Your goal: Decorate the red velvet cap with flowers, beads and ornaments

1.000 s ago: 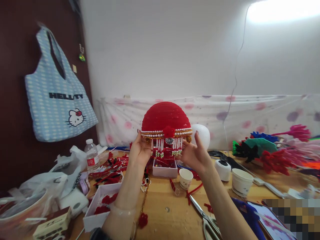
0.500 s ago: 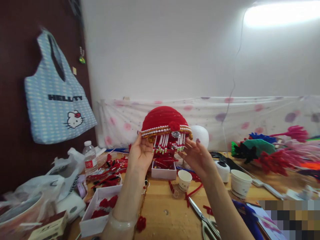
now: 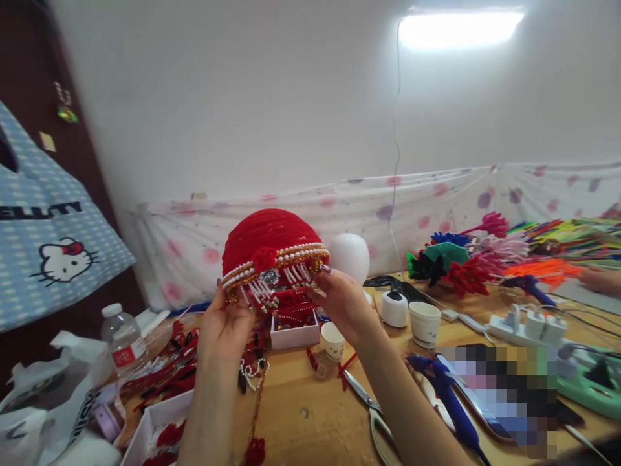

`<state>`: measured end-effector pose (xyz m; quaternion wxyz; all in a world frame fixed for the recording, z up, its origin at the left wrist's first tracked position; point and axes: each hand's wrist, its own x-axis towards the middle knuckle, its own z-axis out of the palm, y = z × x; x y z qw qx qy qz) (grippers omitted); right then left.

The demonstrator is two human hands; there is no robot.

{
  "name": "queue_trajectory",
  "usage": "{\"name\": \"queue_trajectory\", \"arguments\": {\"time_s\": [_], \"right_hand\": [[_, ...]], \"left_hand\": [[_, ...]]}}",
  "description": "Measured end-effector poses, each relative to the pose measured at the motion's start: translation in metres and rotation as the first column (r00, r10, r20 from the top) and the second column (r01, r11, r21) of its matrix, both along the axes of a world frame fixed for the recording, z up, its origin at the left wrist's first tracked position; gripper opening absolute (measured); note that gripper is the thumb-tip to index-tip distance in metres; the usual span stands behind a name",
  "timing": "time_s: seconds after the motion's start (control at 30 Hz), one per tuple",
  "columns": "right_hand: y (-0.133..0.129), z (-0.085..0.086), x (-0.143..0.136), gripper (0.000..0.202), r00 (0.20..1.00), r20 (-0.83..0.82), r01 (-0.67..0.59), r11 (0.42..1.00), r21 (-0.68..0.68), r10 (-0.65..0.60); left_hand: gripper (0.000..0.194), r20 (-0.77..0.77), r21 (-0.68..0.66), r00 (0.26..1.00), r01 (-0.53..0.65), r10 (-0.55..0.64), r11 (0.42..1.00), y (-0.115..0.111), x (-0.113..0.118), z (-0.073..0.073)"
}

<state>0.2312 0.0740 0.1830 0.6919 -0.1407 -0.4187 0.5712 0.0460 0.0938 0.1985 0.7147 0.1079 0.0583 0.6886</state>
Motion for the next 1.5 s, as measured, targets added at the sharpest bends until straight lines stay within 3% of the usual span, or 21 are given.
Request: {"name": "queue_trajectory", "arguments": {"time_s": [0.33,0.57,0.8,0.97,1.5], "right_hand": [[-0.006,0.001,-0.006,0.022,1.000,-0.013,0.019,0.999,0.042,-0.018],[-0.007,0.001,-0.006,0.020,0.999,-0.027,0.037,0.999,0.016,-0.036],[-0.004,-0.001,-0.007,0.022,0.997,-0.049,0.055,0.999,0.001,-0.055],[-0.002,-0.003,-0.007,0.019,0.995,-0.060,0.077,0.997,-0.012,-0.077],[-0.001,-0.009,0.004,0.026,1.000,0.019,-0.007,1.000,0.010,0.006]], "left_hand": [[0.049,0.002,0.018,0.999,0.040,-0.041,0.999,-0.007,0.001,-0.004],[0.048,0.000,0.014,1.000,-0.021,0.021,1.000,-0.008,0.001,-0.006],[0.048,-0.018,0.068,0.999,0.052,-0.051,0.996,-0.003,-0.002,-0.012],[0.048,-0.042,0.016,0.999,-0.018,0.019,1.000,-0.002,-0.001,-0.014],[0.046,-0.072,0.016,0.997,-0.036,0.037,0.999,0.000,-0.004,-0.024]]}}
